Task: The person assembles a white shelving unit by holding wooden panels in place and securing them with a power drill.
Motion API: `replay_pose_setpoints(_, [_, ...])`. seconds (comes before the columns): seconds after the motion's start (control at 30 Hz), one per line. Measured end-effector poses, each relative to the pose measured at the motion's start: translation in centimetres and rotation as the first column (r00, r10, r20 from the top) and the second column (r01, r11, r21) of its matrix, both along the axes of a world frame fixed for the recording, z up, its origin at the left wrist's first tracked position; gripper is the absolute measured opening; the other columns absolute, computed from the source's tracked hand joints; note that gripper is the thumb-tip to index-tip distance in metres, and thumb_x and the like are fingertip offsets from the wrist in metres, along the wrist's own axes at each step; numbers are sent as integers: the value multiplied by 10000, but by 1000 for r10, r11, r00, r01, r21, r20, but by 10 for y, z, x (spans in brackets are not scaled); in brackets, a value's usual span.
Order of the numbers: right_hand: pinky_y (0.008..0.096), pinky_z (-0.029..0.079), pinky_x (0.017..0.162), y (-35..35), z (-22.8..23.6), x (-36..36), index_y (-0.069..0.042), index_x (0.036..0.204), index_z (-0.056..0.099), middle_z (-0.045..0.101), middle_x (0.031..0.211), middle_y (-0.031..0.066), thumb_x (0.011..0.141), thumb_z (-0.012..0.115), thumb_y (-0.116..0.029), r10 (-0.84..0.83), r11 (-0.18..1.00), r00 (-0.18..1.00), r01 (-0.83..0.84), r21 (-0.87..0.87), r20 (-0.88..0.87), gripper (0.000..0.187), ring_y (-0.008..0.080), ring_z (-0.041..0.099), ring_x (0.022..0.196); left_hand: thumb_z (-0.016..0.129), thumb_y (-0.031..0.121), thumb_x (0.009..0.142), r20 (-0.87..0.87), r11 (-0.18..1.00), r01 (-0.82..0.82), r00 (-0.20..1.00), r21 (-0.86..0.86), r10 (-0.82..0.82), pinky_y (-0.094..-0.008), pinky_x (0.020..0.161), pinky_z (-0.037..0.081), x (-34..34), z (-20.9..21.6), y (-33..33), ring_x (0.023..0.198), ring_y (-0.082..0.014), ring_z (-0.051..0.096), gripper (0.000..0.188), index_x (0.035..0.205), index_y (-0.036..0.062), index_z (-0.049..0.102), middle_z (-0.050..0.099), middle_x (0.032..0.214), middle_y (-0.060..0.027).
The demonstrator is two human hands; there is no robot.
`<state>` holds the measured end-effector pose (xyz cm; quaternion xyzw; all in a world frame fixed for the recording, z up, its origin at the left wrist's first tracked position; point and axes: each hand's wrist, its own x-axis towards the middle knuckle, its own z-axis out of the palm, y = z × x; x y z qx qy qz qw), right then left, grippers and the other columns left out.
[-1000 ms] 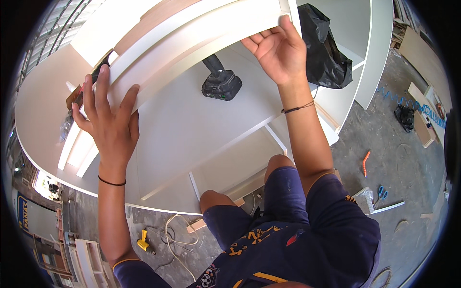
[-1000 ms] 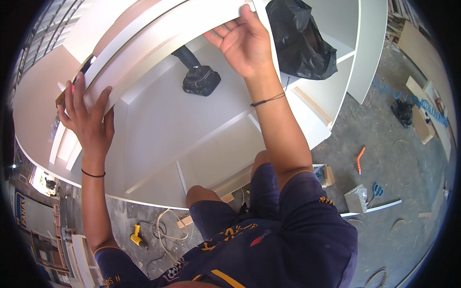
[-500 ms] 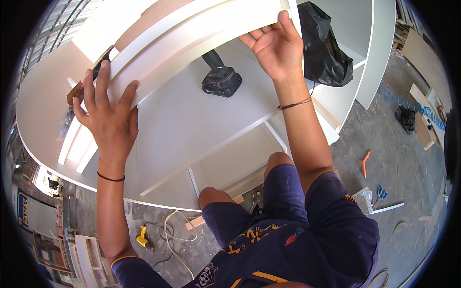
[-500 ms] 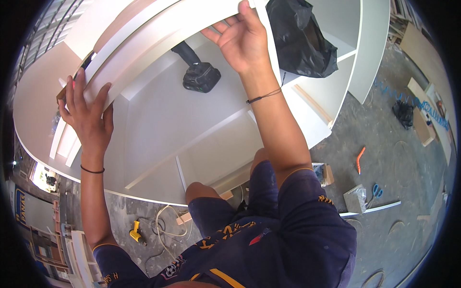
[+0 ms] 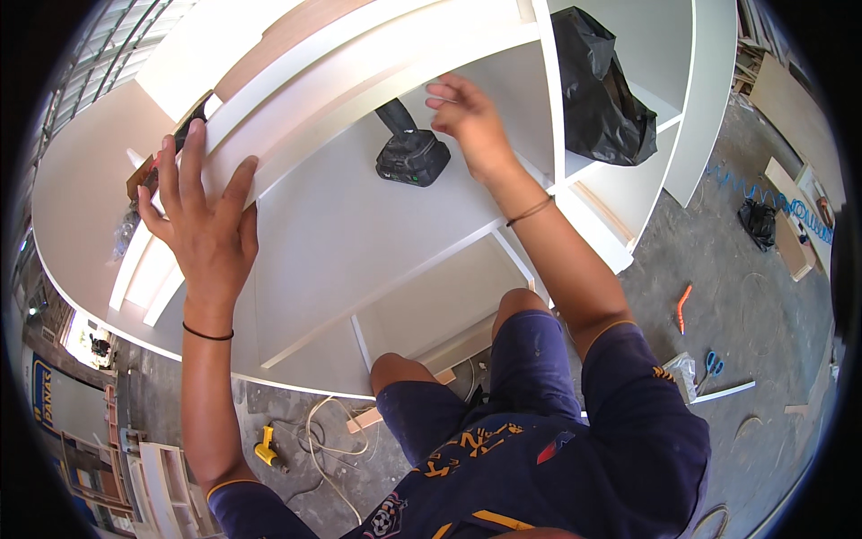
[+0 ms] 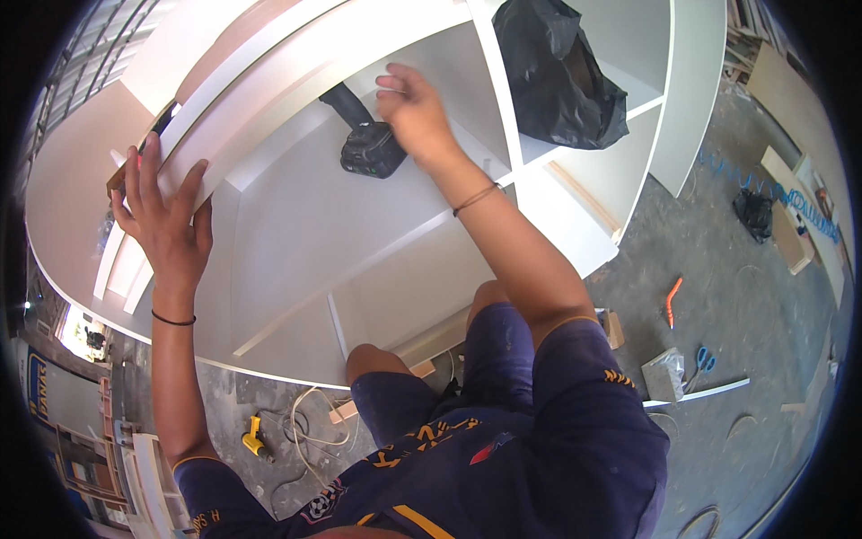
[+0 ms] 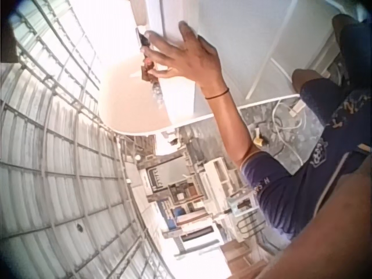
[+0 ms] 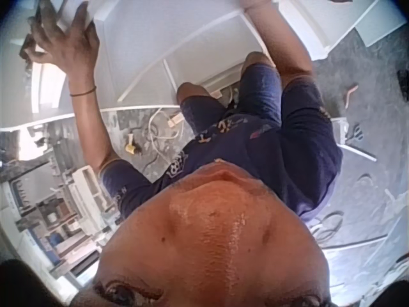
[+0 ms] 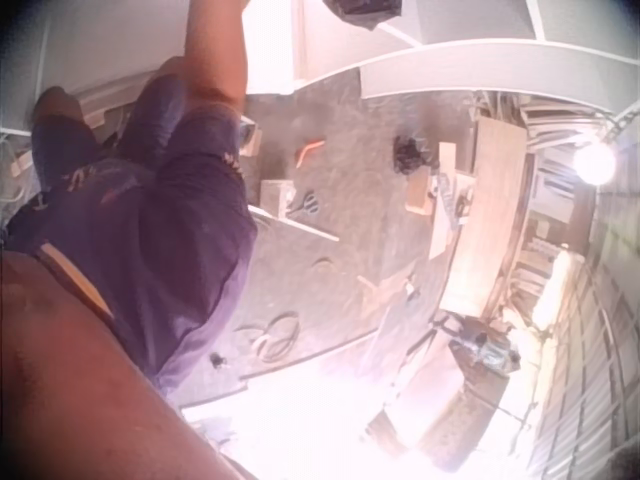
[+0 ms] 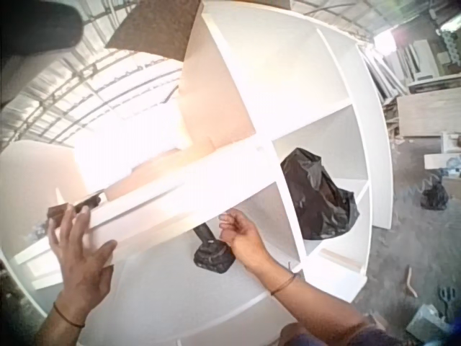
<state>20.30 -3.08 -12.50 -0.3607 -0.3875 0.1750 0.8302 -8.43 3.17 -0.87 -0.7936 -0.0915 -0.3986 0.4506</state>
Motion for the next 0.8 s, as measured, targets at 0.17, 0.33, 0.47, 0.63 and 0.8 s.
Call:
replay_pose_setpoints(0.17, [379, 423, 998, 40, 9, 12, 98, 1343, 345, 492, 1298, 269, 660, 777, -297, -56, 895, 787, 312, -319, 614, 900, 383, 498, 1195, 684, 98, 672, -20, 1000, -14, 1000, 7, 14, -587, 1067, 125, 8, -2, -4, 1402, -325, 260, 441, 1072, 282, 663, 352, 1495, -79])
replay_pose_setpoints(0.33, [366, 459, 949, 96, 13, 6, 69, 1227, 498, 608, 1153, 250, 676, 773, -313, -113, 925, 828, 290, -247, 549, 724, 351, 588, 1092, 684, 99, 666, -21, 1000, -27, 999, 6, 28, -590, 1067, 120, 0, 1, -4, 1401, -327, 260, 443, 1071, 277, 665, 348, 1496, -84])
replay_pose_setpoints(0.47, [351, 499, 865, 118, 19, 26, 41, 1087, 605, 664, 1045, 214, 693, 744, -279, -19, 927, 884, 191, -324, 467, 526, 304, 647, 982, 681, 101, 668, -27, 1000, -20, 999, 0, 20, -590, 1069, 114, 2, 0, -3, 1401, -330, 259, 442, 1074, 275, 665, 339, 1501, -88])
replay_pose_setpoints(0.63, [353, 528, 690, 114, 15, 17, 54, 1012, 615, 671, 956, 176, 722, 706, -164, -82, 966, 960, 143, -217, 267, 374, 249, 665, 868, 678, 109, 679, -35, 1000, -29, 999, 5, 29, -592, 1067, 115, 3, 0, -2, 1400, -335, 258, 443, 1089, 277, 661, 334, 1503, -93])
replay_pose_setpoints(0.8, [372, 506, 535, 54, 30, -25, 42, 992, 581, 611, 906, 137, 736, 644, -13, 258, 964, 818, -252, 82, -515, 269, 220, 633, 816, 685, 116, 685, -32, 999, -42, 999, 21, 43, -601, 1059, 120, 1, -1, -2, 1398, -339, 260, 442, 1094, 280, 658, 334, 1501, -100])
